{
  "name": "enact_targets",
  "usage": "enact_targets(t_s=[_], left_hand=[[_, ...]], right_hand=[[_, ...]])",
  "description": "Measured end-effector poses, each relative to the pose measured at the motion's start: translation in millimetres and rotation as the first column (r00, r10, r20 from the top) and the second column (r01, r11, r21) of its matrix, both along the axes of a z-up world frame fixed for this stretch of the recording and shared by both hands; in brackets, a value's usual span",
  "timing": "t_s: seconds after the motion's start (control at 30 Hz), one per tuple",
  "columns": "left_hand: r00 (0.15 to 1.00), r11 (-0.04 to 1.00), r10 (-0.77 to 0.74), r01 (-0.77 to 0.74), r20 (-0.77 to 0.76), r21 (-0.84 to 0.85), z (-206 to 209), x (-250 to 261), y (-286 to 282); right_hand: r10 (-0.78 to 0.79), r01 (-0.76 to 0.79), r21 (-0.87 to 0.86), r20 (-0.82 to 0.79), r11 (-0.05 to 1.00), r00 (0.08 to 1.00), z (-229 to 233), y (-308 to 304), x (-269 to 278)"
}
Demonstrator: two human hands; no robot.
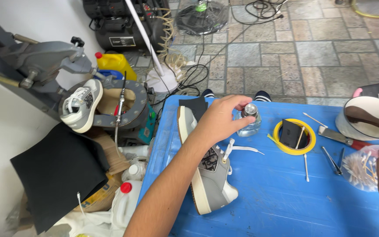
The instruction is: The person uses a cotton swab to clean the heel and side panels of a grey and white sneaker. They repeatedly dip the swab into a small bottle of clear liquid and rub the shoe's surface, rotating the shoe to access different areas.
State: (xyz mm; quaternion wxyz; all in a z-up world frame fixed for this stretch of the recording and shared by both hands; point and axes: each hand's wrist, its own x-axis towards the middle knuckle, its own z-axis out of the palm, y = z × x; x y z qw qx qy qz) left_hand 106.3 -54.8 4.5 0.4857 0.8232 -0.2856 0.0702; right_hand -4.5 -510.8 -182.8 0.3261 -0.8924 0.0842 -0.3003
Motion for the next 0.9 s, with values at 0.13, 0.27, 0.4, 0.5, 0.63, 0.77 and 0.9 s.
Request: enact_targets(t_s=[0.13,0.27,0.4,0.5,0.63,0.77,0.9], left_hand=[[1.0,1.0,-0.006,0.007,-0.015,0.011,-2.2,4.2,-0.3],[0.997,1.0,-0.011,0.01,-0.071,-0.013,-2.3,2.7,1.0],[0.998,1.0,-0.023,0.022,-0.061,-0.023,-6.0,7.9,1.6],[0.981,0.991,-0.067,0.044,-0.184,-0.126,-8.2,8.1,1.4],[0.984,0.995,-0.056,0.041,-0.17,-0.089,-13.1,11.7,0.2],[0.98,0.994,-0.068,0.051,-0.189,-0.093,-16.4,14.7,3.3],[0.972,0.995,-0.077,0.061,-0.222,-0.08,-20.0,20.6,2.6]], right_hand=[[0.006,0.009,-0.078,0.179,0.997,0.984,12.8,41.2,-24.8],[0.244,-0.131,-0.307,0.368,0.943,0.897,67.3,94.6,-48.5],[0.586,-0.376,-0.523,0.325,0.765,0.742,110.8,140.2,-58.5],[0.707,-0.549,-0.47,0.282,0.691,0.649,122.6,174.2,-52.3],[0.716,-0.615,-0.384,0.231,0.689,0.659,127.0,188.3,-53.7],[0.642,-0.586,-0.272,0.216,0.763,0.736,121.8,188.2,-48.6],[0.554,-0.553,-0.045,0.117,0.832,0.824,111.6,188.1,-54.0]])
